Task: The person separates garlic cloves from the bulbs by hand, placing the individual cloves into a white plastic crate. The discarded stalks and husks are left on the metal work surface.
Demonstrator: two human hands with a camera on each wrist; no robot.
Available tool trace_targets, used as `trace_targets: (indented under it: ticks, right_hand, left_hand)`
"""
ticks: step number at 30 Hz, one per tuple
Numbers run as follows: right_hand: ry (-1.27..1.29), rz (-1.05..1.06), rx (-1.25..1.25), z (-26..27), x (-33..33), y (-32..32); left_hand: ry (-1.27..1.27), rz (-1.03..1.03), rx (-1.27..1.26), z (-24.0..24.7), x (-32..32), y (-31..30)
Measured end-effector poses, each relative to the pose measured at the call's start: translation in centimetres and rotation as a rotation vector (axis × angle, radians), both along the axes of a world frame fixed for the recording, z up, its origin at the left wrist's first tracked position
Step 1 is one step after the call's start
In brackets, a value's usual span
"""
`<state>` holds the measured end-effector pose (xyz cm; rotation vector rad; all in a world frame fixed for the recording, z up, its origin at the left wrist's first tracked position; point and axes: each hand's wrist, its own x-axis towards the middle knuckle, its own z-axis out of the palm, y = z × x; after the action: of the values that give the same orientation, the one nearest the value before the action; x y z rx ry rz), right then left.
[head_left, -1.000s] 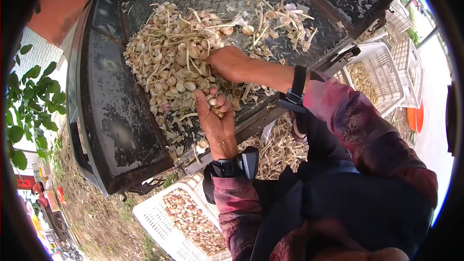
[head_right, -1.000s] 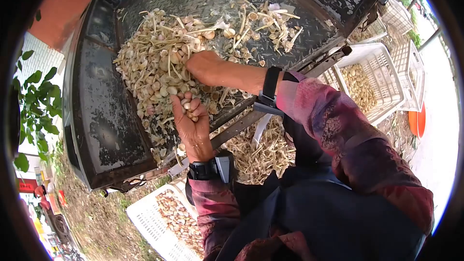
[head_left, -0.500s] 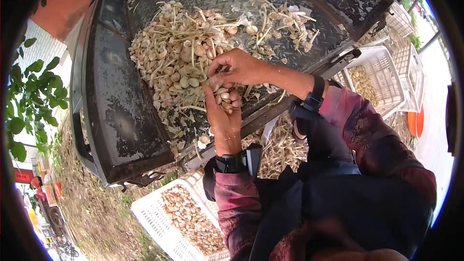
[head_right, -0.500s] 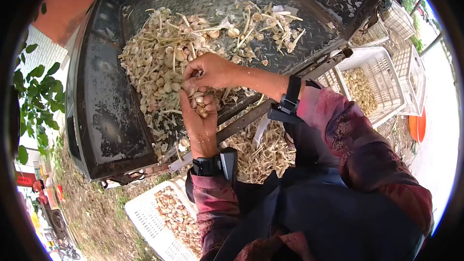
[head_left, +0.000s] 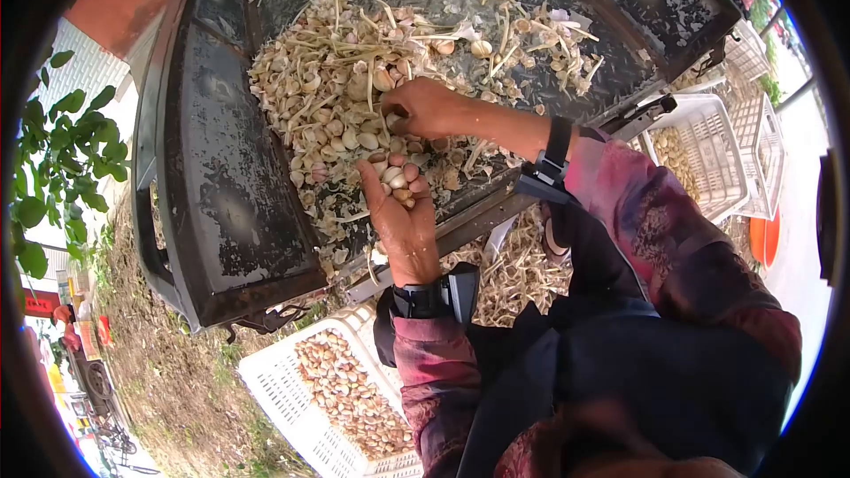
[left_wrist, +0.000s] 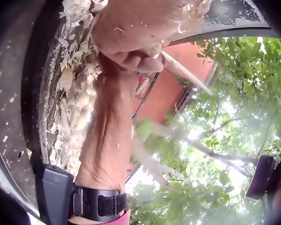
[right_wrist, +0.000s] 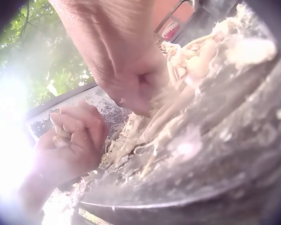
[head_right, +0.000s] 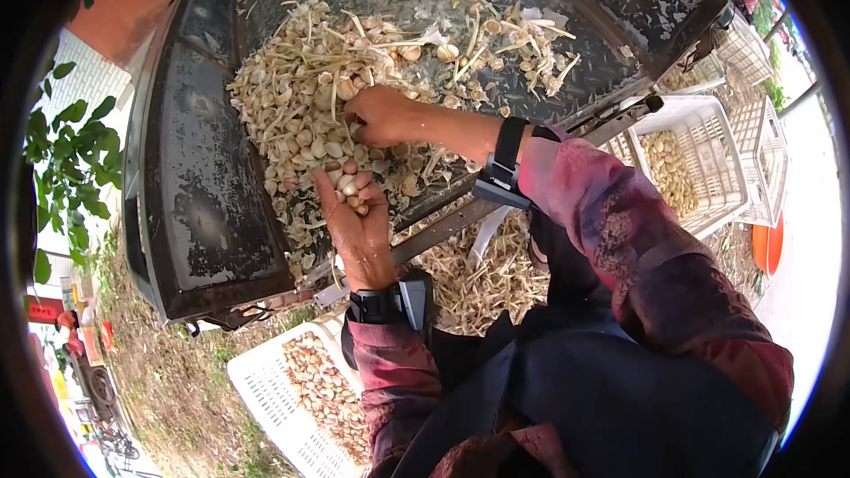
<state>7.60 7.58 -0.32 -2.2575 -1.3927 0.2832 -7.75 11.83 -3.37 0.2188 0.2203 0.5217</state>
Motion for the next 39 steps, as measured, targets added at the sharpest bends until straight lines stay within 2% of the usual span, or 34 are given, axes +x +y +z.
trace_targets:
  ticks: [1, 2, 4, 5, 8, 9, 15, 17, 19, 22, 23, 25, 27, 28, 29, 30, 31, 32, 35, 36, 38, 39]
  right_hand:
    - [0.143, 0.008, 0.100, 0.0, 0.4, -0.5]
    - [0.139, 0.009, 0.099, -0.1, 0.5, -1.0]
    - [0.674, 0.083, 0.342, 0.5, 0.3, -2.0]
    - [0.745, 0.130, 0.403, 0.6, 0.1, -2.7]
    - [0.636, 0.229, 0.491, 1.7, -1.4, -4.7]
    - [0.521, 0.228, 0.437, 2.3, -2.0, -5.4]
    - [0.624, 0.250, 0.496, 3.8, -3.5, -7.6]
    - [0.608, 0.269, 0.556, 3.9, -3.8, -7.8]
    - [0.727, 0.335, 0.746, 3.9, -4.4, -7.9]
    - [0.647, 0.323, 0.718, 5.4, -5.8, -8.9]
    - [0.552, 0.410, 0.855, 5.4, -6.2, -8.5]
    - [0.465, 0.506, 0.907, 7.6, -7.9, -9.2]
    - [0.620, 0.750, 1.071, 7.8, -9.7, -9.1]
    - [0.948, 0.735, 1.382, 8.5, -13.1, -8.6]
    - [0.810, 0.816, 1.257, 10.2, -12.7, -9.8]
    - [0.685, 0.799, 1.568, 9.6, -14.4, -8.6]
    - [0.695, 0.794, 1.564, 9.6, -16.2, -8.2]
    - [0.816, 0.678, 1.691, 10.0, -18.1, -8.0]
    - [1.158, 0.247, 2.033, 11.5, -21.7, -8.2]
    - [1.163, 0.237, 2.026, 11.3, -21.0, -8.4]
    - [1.029, 0.684, 1.718, 11.3, -16.8, -9.6]
    - [0.955, 0.893, 1.548, 11.3, -14.4, -10.2]
  left_hand:
    - [-0.005, 0.001, 0.000, 0.1, 0.1, -0.1]
    - [0.052, -0.009, 0.038, 0.2, 0.1, -0.2]
    - [0.104, -0.023, 0.081, 0.3, 0.4, -0.5]
    - [0.149, -0.060, 0.100, 0.1, 0.5, -0.6]
    - [0.175, -0.118, 0.117, 0.7, 0.6, -1.5]
    - [0.100, -0.159, 0.112, 1.0, 0.6, -1.8]
    - [-0.078, -0.265, 0.082, 1.8, 0.0, -2.9]
    - [-0.120, -0.268, 0.194, 2.4, -0.6, -3.0]
    - [-0.106, -0.242, 0.243, 3.1, -1.4, -3.2]
    - [-0.129, -0.205, 0.345, 4.2, -2.4, -3.5]
    - [-0.222, -0.210, 0.403, 4.5, -2.9, -3.7]
    - [-0.381, -0.218, 0.465, 5.3, -4.1, -4.2]
    - [-0.154, -0.126, 0.521, 6.6, -7.0, -5.1]
    - [-0.497, -0.503, 0.727, 5.5, -7.0, -3.0]
    - [-0.575, -0.295, 0.713, 8.0, -6.7, -4.1]
    - [-0.646, -0.086, 0.696, 10.8, -6.6, -6.1]
    - [-0.679, 0.040, 0.571, 11.1, -6.8, -8.3]
    - [-0.762, -0.016, 0.645, 11.1, -7.0, -7.8]
    - [-0.830, 0.030, 0.590, 11.2, -6.2, -8.1]
    - [-0.867, 0.055, 0.570, 11.3, -5.9, -8.3]
    - [-0.907, 0.092, 0.534, 11.4, -6.3, -8.7]
    - [-0.771, 0.024, 0.520, 11.4, -7.4, -9.0]
